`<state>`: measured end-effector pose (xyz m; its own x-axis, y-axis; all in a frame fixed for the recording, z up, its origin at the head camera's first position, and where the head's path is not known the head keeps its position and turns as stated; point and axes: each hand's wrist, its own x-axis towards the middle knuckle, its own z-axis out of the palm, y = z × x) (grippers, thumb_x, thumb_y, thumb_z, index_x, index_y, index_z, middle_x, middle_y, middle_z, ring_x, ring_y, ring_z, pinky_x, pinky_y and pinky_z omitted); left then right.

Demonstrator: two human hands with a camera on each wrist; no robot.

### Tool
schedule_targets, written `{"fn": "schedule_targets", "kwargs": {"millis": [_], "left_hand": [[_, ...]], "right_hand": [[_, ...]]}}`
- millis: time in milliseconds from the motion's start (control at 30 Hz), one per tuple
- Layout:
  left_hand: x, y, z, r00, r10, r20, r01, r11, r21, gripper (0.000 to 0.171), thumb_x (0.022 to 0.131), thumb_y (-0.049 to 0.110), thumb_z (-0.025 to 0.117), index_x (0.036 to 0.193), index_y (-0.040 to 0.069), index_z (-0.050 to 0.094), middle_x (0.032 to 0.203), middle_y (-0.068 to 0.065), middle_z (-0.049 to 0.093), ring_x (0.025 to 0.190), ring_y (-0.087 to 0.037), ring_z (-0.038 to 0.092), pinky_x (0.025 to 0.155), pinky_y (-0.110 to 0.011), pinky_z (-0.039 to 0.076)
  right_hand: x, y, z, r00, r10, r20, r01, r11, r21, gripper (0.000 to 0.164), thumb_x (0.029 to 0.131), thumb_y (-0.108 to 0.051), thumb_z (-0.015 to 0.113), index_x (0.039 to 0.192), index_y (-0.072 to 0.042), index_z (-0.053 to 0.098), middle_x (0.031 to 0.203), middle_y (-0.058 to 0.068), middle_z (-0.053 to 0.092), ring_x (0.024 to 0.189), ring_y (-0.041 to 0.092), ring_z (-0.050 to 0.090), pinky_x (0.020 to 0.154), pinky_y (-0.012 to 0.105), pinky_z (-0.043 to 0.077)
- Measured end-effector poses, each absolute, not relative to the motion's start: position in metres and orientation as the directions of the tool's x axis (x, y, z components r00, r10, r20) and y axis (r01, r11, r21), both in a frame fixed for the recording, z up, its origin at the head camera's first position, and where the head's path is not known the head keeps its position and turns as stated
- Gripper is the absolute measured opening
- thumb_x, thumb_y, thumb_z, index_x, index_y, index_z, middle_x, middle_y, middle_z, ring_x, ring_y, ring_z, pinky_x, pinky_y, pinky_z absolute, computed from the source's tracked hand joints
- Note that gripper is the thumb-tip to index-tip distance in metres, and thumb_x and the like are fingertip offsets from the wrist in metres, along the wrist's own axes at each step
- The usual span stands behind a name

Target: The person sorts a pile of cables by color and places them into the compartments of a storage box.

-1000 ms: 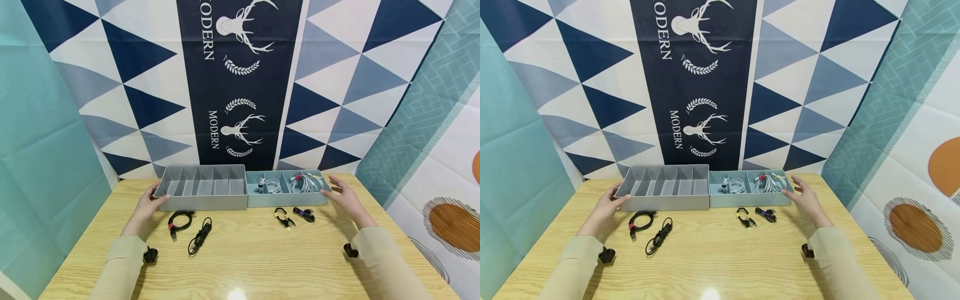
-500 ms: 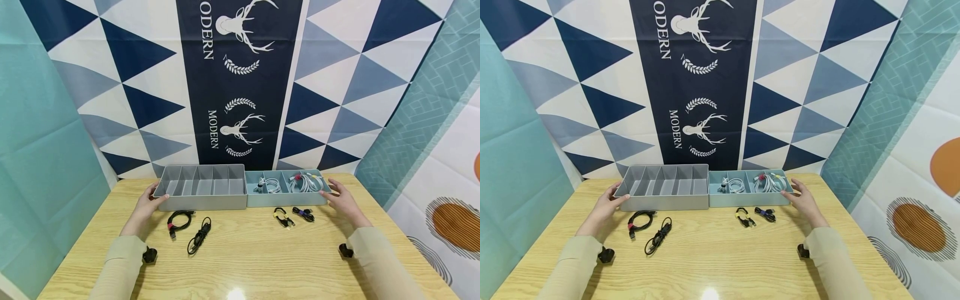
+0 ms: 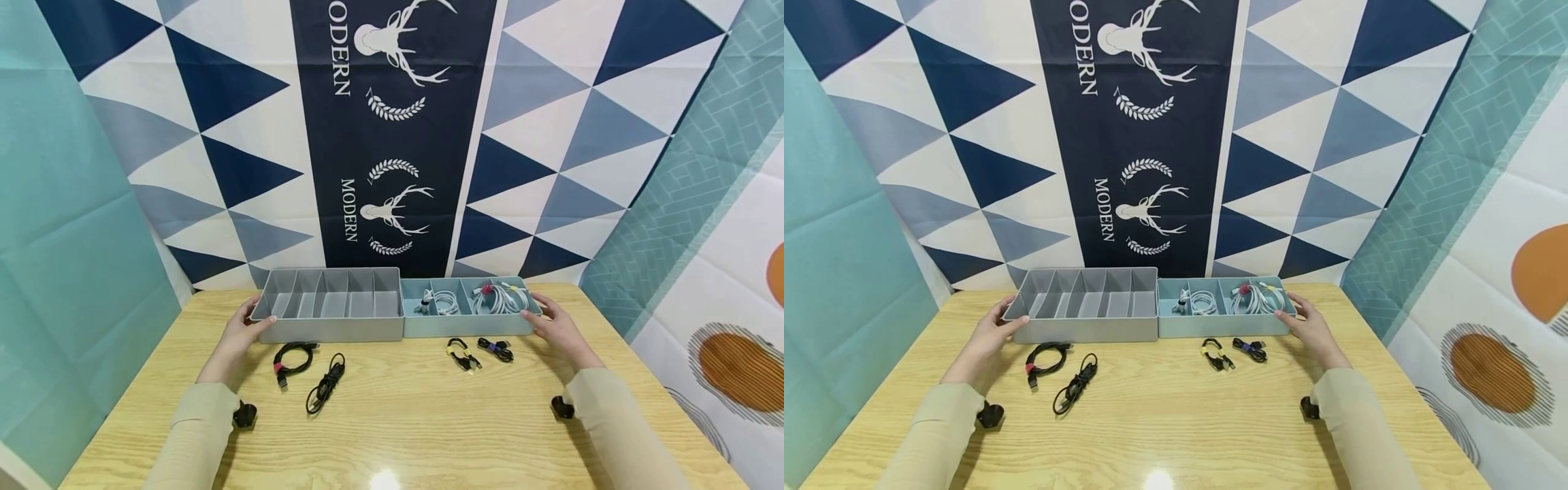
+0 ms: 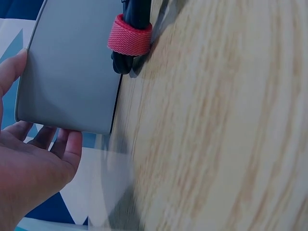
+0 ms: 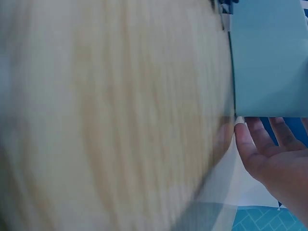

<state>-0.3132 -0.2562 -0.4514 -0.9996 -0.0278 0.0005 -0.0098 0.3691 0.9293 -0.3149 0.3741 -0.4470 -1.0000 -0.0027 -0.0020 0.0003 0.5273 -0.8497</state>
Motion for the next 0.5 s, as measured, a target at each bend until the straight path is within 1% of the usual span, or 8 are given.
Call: {"fn": "schedule_targets", "kwargs": {"millis": [200,233,367,467,500], "left_hand": [[-0.315,-0.257,-0.451,-1.0,-0.025,0.004,-0.005,0.371,0.929,0.08,0.092,0.028,0.062,0.152,0.008,0.012,0.149,-0.022,0.026,0.129,-0.033,0.035,0.094,-0.033,0.038],[-0.312,-0.255,-0.447,-1.0,-0.023,-0.001,-0.01,0.369,0.929,0.08,0.092,0.027,0.061,0.152,0.007,0.012,0.149,-0.023,0.025,0.129,-0.034,0.035,0.094,-0.033,0.038],[-0.307,-0.252,-0.44,-1.0,-0.013,0.004,-0.001,0.374,0.927,0.079,0.093,0.025,0.061,0.152,0.005,0.012,0.149,-0.025,0.025,0.128,-0.035,0.035,0.087,-0.024,0.04],[-0.307,-0.255,-0.443,-1.0,-0.017,0.013,0.005,0.397,0.918,0.08,0.093,0.028,0.061,0.152,0.006,0.013,0.15,-0.023,0.025,0.128,-0.034,0.036,0.088,-0.025,0.04],[-0.309,-0.257,-0.446,-1.0,-0.021,0.019,0.008,0.404,0.915,0.08,0.092,0.029,0.061,0.152,0.007,0.013,0.15,-0.022,0.025,0.128,-0.034,0.036,0.09,-0.029,0.041]], "right_hand": [[-0.318,0.379,-0.451,-1.0,-0.016,-0.003,-0.006,0.515,-0.857,0.078,0.094,-0.045,0.053,0.152,-0.013,0.014,0.143,0.034,0.029,0.116,0.037,0.047,0.091,0.041,0.047],[-0.318,0.38,-0.452,-1.0,-0.021,-0.004,-0.007,0.511,-0.859,0.078,0.094,-0.045,0.053,0.152,-0.013,0.013,0.143,0.034,0.028,0.116,0.038,0.047,0.092,0.042,0.047],[-0.318,0.38,-0.451,-0.999,-0.047,-0.014,-0.011,0.493,-0.87,0.079,0.094,-0.045,0.052,0.152,-0.012,0.012,0.144,0.034,0.026,0.119,0.04,0.044,0.097,0.051,0.042],[-0.318,0.38,-0.45,-0.998,-0.057,-0.025,-0.005,0.478,-0.878,0.079,0.094,-0.045,0.053,0.152,-0.012,0.011,0.144,0.033,0.024,0.121,0.04,0.042,0.099,0.055,0.039],[-0.318,0.379,-0.449,-0.998,-0.057,-0.029,-0.002,0.474,-0.881,0.08,0.094,-0.045,0.053,0.152,-0.012,0.011,0.144,0.033,0.024,0.121,0.04,0.042,0.099,0.055,0.038]]}}
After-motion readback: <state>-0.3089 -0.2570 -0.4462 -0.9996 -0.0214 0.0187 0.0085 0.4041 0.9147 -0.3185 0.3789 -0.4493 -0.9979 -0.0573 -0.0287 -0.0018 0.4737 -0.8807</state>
